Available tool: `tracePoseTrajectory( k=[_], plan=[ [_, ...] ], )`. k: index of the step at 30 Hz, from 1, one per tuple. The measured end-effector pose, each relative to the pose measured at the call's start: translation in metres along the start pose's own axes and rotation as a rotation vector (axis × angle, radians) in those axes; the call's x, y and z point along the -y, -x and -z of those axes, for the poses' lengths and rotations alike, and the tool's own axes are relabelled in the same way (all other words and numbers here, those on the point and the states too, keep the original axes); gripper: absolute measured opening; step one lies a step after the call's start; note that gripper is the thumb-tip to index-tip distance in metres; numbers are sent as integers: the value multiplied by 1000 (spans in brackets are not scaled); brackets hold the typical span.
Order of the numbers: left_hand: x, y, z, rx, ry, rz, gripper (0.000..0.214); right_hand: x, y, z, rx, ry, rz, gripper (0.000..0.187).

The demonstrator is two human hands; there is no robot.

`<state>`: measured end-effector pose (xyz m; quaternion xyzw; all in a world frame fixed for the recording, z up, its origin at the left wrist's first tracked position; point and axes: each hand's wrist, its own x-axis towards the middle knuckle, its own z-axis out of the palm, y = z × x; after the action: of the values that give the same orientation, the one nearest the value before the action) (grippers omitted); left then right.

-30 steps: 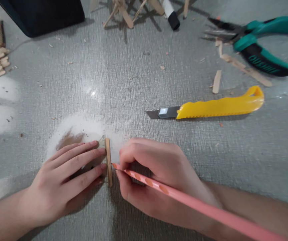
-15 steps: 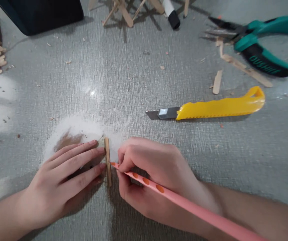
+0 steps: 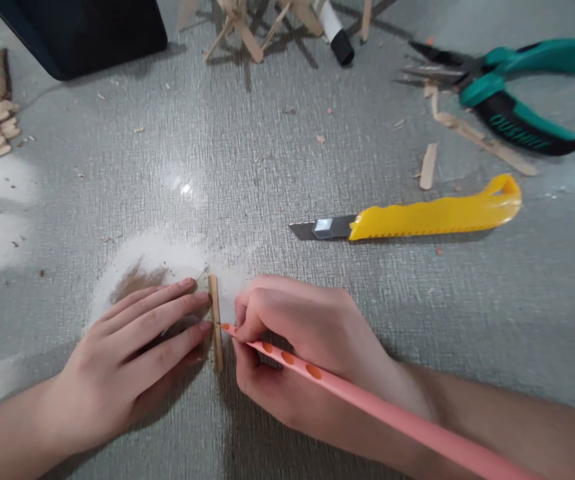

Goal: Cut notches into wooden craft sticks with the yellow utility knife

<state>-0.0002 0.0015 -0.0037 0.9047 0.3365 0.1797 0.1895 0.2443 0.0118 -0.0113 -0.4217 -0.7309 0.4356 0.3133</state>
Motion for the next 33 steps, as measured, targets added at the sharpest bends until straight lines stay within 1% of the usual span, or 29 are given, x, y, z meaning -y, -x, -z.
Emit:
tracePoseTrajectory(
  k=[9, 15, 18, 33],
  plan=[
    [0, 3, 0, 11, 10, 5, 27, 0, 0, 0, -6, 35, -13, 18],
    [0, 3, 0, 18, 8, -1, 30, 1, -3, 0, -27, 41, 8, 19],
    [1, 2, 0, 16, 8, -1, 28, 2, -5, 0, -45, 26, 19, 21],
    [0, -2, 1, -10, 1, 3, 20, 3, -7, 0, -37, 39, 16, 22]
  ],
)
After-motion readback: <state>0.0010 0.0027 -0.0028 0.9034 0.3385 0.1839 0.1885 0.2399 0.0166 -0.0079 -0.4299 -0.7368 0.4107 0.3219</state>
